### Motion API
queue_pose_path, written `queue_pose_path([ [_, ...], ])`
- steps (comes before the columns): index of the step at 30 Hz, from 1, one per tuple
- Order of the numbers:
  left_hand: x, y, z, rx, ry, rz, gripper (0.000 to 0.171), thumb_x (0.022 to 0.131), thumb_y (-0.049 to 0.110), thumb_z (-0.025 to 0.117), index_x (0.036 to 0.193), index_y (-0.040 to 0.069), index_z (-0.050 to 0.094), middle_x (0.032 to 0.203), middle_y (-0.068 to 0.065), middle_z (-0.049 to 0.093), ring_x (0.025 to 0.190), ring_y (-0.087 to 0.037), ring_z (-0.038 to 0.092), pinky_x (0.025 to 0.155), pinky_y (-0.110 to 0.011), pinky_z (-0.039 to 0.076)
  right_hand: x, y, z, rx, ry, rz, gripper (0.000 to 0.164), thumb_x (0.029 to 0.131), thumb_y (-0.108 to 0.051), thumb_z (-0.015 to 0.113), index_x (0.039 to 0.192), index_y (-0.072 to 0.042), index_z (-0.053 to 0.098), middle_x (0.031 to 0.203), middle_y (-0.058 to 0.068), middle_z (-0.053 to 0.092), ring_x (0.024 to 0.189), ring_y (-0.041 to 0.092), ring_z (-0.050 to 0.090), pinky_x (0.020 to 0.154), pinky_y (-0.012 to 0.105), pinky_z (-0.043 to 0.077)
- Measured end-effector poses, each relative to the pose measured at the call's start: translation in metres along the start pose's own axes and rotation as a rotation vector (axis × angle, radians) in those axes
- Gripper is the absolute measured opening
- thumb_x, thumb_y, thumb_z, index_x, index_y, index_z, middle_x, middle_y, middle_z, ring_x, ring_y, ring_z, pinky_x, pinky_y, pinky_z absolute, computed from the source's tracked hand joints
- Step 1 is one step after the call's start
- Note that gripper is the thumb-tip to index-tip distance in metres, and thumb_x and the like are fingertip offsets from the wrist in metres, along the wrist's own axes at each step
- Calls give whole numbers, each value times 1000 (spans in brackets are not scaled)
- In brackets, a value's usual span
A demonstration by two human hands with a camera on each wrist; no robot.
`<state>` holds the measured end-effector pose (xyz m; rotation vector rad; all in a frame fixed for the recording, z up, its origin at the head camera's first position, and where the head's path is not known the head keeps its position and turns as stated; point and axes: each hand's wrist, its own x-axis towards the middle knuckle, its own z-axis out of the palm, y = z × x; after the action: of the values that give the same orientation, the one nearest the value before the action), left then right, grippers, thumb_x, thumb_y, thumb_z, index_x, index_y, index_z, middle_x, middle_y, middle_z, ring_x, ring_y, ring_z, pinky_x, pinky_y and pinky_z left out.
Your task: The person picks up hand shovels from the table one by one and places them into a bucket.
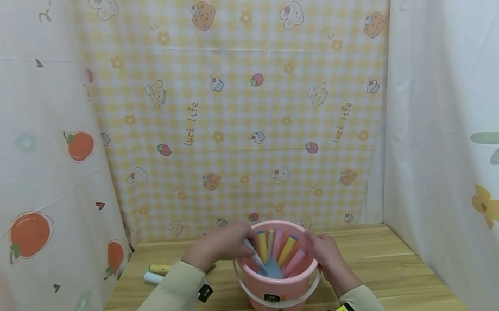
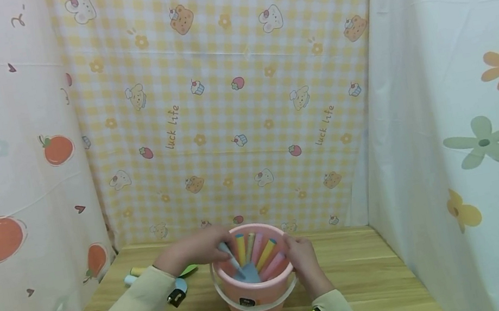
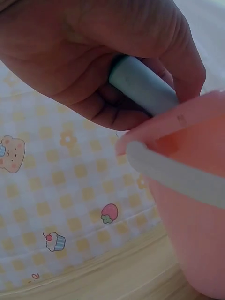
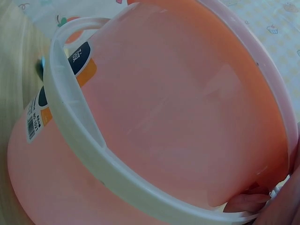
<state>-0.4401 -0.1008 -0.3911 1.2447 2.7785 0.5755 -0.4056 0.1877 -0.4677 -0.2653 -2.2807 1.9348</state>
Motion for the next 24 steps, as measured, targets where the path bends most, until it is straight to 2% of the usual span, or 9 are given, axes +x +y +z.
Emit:
queue_pose_path([
  [8, 4, -1, 7, 31, -6, 10, 14, 96, 20, 85, 89, 30, 80, 91, 18, 67, 87, -5, 62, 79, -28, 55, 0, 0, 0, 3, -8, -3, 57, 116, -43, 54, 124, 10, 71, 86, 12, 71, 61, 13, 64, 52, 25, 53],
  [14, 1, 5, 10, 6, -7, -16, 14, 97, 19, 86, 90, 29, 80, 90, 18, 68, 86, -7, 62, 79, -30, 54, 0, 0, 0, -3, -9, -1, 57, 116, -44, 53, 125, 10, 71, 82, 11, 70, 57, 12, 60, 49, 25, 49],
  [24, 2, 10, 14, -28, -32, -26, 13, 96, 12, 86, 94, 24, 81, 91, 17, 69, 87, -7, 64, 80, -30, 56, 0, 0, 0, -8, -2, 2, 58, 116, -44, 52, 128, 11, 70, 92, 14, 72, 66, 15, 65, 56, 27, 55],
])
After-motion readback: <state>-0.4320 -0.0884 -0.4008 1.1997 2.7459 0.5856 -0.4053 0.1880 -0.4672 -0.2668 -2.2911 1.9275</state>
